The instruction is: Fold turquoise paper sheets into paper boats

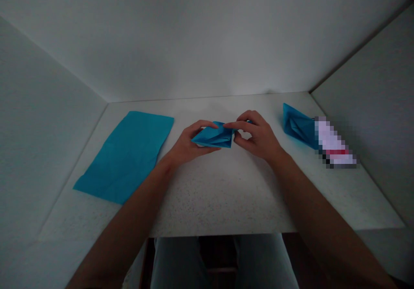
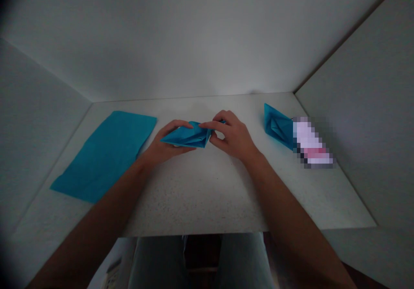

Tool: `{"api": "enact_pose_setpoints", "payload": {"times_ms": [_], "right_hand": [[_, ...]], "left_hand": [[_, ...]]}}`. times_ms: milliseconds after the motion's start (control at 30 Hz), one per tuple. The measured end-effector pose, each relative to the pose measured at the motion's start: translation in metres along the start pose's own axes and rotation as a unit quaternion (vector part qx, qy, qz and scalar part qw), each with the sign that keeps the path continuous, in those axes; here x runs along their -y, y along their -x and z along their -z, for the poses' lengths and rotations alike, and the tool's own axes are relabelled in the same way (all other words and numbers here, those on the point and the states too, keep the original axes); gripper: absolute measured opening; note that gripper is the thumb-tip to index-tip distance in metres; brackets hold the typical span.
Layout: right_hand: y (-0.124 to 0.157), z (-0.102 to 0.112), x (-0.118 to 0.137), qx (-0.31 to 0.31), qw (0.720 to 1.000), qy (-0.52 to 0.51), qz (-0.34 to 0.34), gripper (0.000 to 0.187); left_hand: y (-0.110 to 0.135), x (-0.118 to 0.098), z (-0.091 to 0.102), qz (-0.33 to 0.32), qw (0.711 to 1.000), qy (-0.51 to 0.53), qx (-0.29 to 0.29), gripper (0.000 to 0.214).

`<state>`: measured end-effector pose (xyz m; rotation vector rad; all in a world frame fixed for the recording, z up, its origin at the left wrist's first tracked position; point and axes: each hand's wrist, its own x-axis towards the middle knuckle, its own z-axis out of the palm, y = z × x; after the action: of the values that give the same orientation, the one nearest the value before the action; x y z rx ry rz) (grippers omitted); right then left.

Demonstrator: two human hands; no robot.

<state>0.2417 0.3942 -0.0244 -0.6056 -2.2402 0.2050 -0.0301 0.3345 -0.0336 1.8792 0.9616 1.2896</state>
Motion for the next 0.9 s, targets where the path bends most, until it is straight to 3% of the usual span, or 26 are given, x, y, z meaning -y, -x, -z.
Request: {"api": "enact_pose_setpoints", "payload": {"times_ms": [133,333,433,567,767,900], "right_hand": [[0.001,0.003,-0.002,0.0,0.999,0.052,-0.005,0.029],[0.001,0.003,0.003,0.036,0.996,0.085,0.019,0.024],[0.0,0.004,0.005,0.067,0.991,0.106,0.039,0.018],[-0.001,0.005,0.005,0.094,0.986,0.136,0.037,0.018],[-0.001,0.001,0.003,0.074,0.995,0.071,-0.013,0.02],[0.0,0.0,0.004,0.052,0.986,-0.044,-0.154,0.031]], "left_hand": [[0.001,0.001,0.003,0.007,0.999,-0.034,-0.016,0.037],[0.0,0.005,0.004,-0.036,0.998,-0.02,0.051,0.037],[0.001,0.003,0.001,-0.042,0.998,-0.012,0.055,0.052],[0.003,0.0,-0.002,0.012,0.998,0.007,0.055,0.087],[0.001,-0.005,-0.004,0.092,0.993,-0.041,-0.056,0.025],[-0.003,-0.001,-0.006,0.151,0.98,-0.013,-0.13,0.023]]}}
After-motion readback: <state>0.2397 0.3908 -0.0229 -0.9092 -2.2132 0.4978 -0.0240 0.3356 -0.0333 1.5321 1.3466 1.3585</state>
